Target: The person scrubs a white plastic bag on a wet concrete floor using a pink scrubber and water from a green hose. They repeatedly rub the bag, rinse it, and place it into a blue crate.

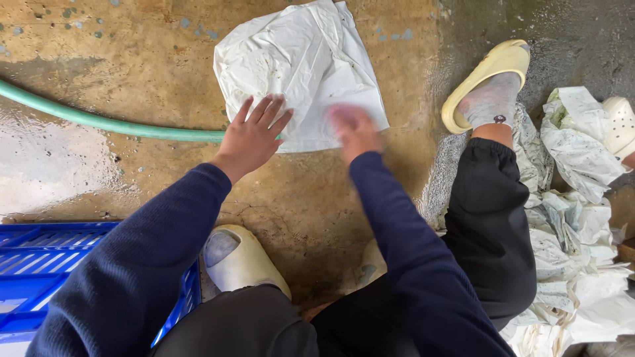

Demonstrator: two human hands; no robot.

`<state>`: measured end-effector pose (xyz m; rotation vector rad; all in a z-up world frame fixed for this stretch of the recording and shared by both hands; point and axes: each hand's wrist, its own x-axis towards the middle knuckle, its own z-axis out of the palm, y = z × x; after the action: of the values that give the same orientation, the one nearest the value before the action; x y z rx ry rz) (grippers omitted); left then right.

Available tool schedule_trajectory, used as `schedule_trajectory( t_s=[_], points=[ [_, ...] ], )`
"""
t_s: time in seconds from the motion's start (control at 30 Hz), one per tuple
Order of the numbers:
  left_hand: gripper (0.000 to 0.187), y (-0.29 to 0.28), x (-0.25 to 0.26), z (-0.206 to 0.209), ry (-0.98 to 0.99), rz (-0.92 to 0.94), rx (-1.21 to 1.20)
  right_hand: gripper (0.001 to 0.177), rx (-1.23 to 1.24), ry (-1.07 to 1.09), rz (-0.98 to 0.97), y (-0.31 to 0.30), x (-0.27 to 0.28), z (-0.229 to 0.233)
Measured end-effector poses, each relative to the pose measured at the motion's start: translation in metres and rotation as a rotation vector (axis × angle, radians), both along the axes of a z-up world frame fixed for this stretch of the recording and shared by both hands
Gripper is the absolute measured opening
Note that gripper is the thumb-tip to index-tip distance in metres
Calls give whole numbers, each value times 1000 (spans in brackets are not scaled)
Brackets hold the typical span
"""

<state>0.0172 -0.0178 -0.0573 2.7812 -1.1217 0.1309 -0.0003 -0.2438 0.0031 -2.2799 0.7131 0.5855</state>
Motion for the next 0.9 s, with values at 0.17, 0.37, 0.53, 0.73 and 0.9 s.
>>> schedule_trajectory(
  t_s=[0.17, 0.37, 0.53, 0.73, 0.9],
  points=[
    [56, -9, -6, 3, -8, -15, -18, 56, -531, -107, 206, -64, 37, -91],
    [52, -30, -36, -15, 95, -175, 143, 78, 101, 92, 67, 21, 56, -17],
    [74, -34, -29, -34, 285, -279, 572, 92, -72, 68, -189, -15, 100, -22],
    [66, -42, -20, 9, 425, -261, 591, 60, -415, 0, 559, -19, 63, -88],
    [60, -39, -22, 23, 394, -287, 623, 53, -387, 110, 514, -73, 57, -73]
  ],
)
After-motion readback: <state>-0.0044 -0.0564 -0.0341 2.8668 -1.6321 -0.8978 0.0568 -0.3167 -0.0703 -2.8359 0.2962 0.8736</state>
